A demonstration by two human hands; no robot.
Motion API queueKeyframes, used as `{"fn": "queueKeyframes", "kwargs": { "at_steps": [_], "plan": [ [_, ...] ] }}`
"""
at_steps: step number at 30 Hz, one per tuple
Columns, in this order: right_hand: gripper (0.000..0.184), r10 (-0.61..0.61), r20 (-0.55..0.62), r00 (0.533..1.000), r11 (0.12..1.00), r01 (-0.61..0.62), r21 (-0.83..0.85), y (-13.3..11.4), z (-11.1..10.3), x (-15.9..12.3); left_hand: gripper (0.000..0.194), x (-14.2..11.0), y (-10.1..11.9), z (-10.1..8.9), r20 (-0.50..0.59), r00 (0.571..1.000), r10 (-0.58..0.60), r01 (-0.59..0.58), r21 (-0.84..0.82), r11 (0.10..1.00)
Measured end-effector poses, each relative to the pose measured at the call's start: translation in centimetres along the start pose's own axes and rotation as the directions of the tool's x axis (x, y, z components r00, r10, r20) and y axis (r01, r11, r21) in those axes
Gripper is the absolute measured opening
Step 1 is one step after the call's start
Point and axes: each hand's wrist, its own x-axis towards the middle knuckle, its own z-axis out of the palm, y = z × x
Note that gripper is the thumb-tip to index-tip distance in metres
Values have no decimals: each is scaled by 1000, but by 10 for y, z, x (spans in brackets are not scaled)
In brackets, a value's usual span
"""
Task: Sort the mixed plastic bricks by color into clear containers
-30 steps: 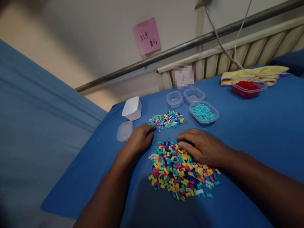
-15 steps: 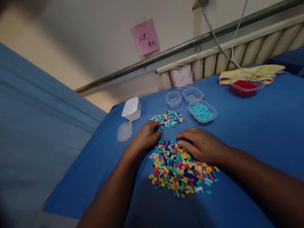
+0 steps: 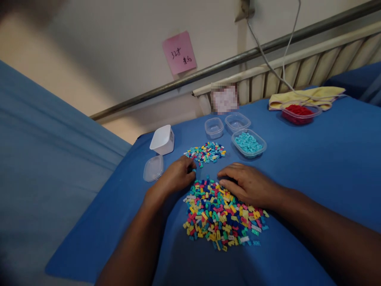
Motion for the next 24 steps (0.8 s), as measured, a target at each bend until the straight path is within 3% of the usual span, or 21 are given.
{"fn": "queueKeyframes", "kwargs": {
  "at_steps": [6, 17, 24],
  "plan": [
    [30, -17, -9, 1000, 1000, 17, 1, 2, 2, 0, 17, 0, -4, -5, 40, 999, -4, 6, -51, 999],
    [28, -25, -40, 999, 1000, 26, 14, 3, 4, 0, 21, 1, -7, -3, 57, 996, 74, -75, 3, 997],
    [26, -32, -29, 999, 999, 33, 7, 5, 4, 1, 40, -5, 4, -8, 92, 995, 49, -54, 59, 997]
  ]
}}
